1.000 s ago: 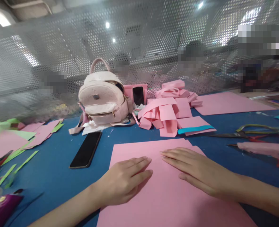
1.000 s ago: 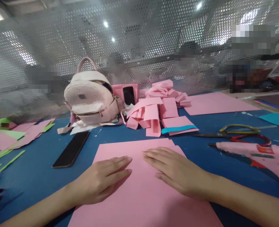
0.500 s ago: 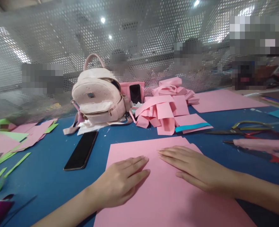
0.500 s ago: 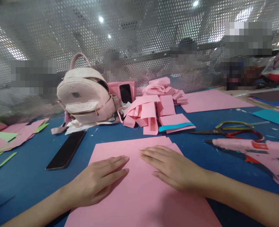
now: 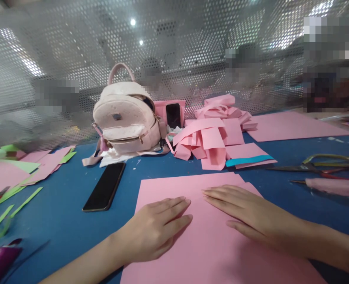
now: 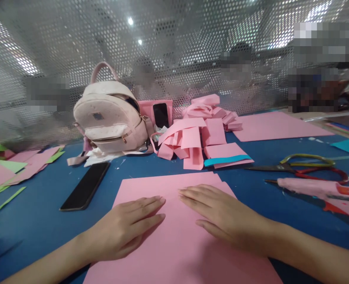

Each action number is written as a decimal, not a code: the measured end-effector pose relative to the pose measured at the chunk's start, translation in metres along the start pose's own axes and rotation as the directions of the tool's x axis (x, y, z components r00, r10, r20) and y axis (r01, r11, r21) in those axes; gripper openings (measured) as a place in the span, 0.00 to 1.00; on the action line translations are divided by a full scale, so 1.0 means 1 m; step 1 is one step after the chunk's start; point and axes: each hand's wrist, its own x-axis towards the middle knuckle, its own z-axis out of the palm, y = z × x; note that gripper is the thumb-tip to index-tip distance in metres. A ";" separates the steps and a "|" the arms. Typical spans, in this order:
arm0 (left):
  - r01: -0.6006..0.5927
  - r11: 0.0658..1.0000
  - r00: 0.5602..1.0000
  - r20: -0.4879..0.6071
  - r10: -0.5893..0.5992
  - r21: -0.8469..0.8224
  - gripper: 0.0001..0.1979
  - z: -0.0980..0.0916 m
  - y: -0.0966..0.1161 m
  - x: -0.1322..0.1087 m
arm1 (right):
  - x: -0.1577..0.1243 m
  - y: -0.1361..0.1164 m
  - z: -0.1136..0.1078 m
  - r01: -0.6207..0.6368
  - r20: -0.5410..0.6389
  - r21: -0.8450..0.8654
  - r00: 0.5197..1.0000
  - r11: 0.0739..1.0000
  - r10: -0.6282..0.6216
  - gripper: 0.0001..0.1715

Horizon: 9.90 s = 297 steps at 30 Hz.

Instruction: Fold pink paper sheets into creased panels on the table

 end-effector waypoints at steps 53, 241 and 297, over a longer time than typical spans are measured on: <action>-0.033 0.999 0.999 0.040 0.032 0.021 0.18 -0.001 0.000 -0.001 | -0.002 0.001 0.000 0.022 -0.035 0.033 0.999 0.999 -0.021 0.33; 0.177 -0.127 0.522 0.202 -0.828 -0.976 0.18 0.005 -0.024 0.029 | 0.016 -0.022 -0.021 -0.267 0.036 0.863 0.880 0.430 0.473 0.28; 0.471 0.061 0.541 0.234 -0.808 -0.880 0.16 0.016 0.008 0.026 | 0.031 -0.025 -0.010 -0.222 -0.141 0.844 0.787 0.488 0.601 0.36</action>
